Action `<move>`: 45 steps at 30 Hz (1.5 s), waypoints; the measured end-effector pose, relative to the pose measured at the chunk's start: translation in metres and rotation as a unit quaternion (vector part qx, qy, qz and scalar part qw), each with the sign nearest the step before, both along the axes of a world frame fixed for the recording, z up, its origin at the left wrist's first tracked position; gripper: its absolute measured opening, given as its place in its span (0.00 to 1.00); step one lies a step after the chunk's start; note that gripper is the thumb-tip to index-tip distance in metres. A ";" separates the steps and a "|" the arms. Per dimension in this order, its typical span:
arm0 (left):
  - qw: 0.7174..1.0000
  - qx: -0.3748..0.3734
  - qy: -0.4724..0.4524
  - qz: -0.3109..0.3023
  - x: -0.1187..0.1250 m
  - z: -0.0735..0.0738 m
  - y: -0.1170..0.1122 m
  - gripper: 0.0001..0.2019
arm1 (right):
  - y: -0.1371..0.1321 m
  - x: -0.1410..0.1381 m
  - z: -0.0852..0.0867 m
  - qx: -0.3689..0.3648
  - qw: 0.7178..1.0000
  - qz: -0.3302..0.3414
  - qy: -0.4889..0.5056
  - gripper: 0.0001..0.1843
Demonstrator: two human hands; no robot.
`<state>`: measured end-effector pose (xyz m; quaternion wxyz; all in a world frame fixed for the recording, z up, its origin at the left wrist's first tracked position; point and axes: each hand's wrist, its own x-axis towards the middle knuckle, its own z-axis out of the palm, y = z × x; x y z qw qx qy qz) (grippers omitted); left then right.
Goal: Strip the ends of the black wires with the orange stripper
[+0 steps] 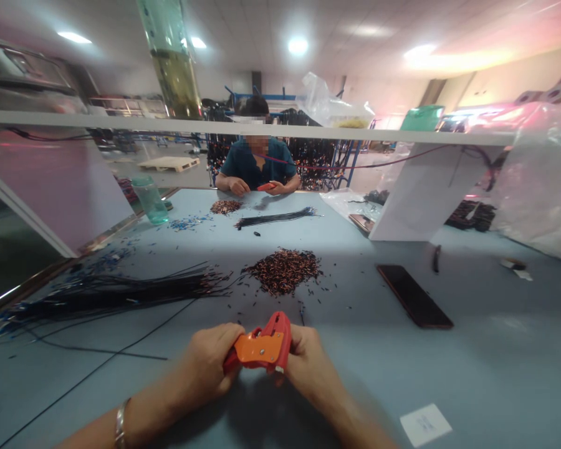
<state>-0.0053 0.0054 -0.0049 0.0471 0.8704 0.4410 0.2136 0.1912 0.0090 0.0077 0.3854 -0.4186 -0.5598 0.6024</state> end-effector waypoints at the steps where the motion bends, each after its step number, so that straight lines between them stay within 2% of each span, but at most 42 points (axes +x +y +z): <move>1: 1.000 0.004 0.005 0.006 0.000 0.000 0.000 0.05 | 0.000 0.000 0.000 -0.001 1.000 -0.001 -0.001 0.07; 7: 1.000 0.008 -0.004 0.024 0.001 0.004 -0.003 0.04 | 0.002 0.001 -0.003 0.009 1.000 0.012 -0.021 0.10; 14: 0.999 -0.022 -0.008 0.036 0.000 0.004 -0.003 0.06 | 0.006 0.005 -0.007 0.091 0.993 0.025 -0.074 0.25; 17: 0.995 -0.058 -0.064 0.053 -0.002 0.006 0.000 0.03 | 0.008 0.008 -0.007 0.156 0.979 0.004 -0.129 0.21; 20: 0.978 -0.107 -0.158 0.080 -0.006 0.013 0.007 0.06 | 0.013 0.013 -0.008 0.236 0.951 -0.041 -0.198 0.13; 22: 0.956 -0.144 -0.240 0.088 -0.010 0.016 0.013 0.08 | 0.016 0.018 -0.010 0.289 0.925 -0.065 -0.239 0.10; 23: 0.935 -0.174 -0.298 0.087 -0.012 0.017 0.016 0.09 | 0.018 0.020 -0.011 0.314 0.912 -0.071 -0.256 0.09; 24: 0.904 -0.213 -0.360 0.084 -0.014 0.017 0.019 0.09 | 0.019 0.021 -0.012 0.338 0.899 -0.071 -0.270 0.09; 26: 0.823 -0.290 -0.483 0.075 -0.016 0.014 0.024 0.09 | 0.019 0.020 -0.015 0.382 0.876 -0.053 -0.290 0.10; 27: 0.795 -0.308 -0.518 0.071 -0.017 0.012 0.025 0.09 | 0.018 0.019 -0.016 0.404 0.865 -0.036 -0.297 0.10; 29: 0.763 -0.322 -0.557 0.063 -0.017 0.009 0.027 0.09 | 0.016 0.013 -0.017 0.444 0.842 0.010 -0.307 0.10; 31: 0.743 -0.331 -0.579 0.056 -0.016 0.006 0.027 0.09 | 0.015 0.008 -0.020 0.478 0.819 0.042 -0.315 0.10; 33: 0.721 -0.339 -0.603 0.052 -0.013 0.006 0.026 0.09 | 0.016 0.007 -0.023 0.502 0.801 0.035 -0.323 0.11; 39: 0.684 -0.335 -0.644 0.074 -0.010 0.009 0.011 0.11 | 0.028 0.026 -0.040 0.556 0.761 -0.071 -0.326 0.13; 40: 0.681 -0.334 -0.647 0.080 -0.014 0.010 0.004 0.11 | 0.030 0.029 -0.042 0.566 0.751 -0.086 -0.329 0.14; 42: 0.677 -0.324 -0.655 0.093 -0.026 0.012 -0.016 0.11 | 0.033 0.034 -0.047 0.584 0.703 -0.102 -0.393 0.17; 45: 0.672 -0.285 -0.673 0.120 -0.052 0.013 -0.058 0.12 | 0.036 0.036 -0.052 0.583 0.690 -0.089 -0.419 0.20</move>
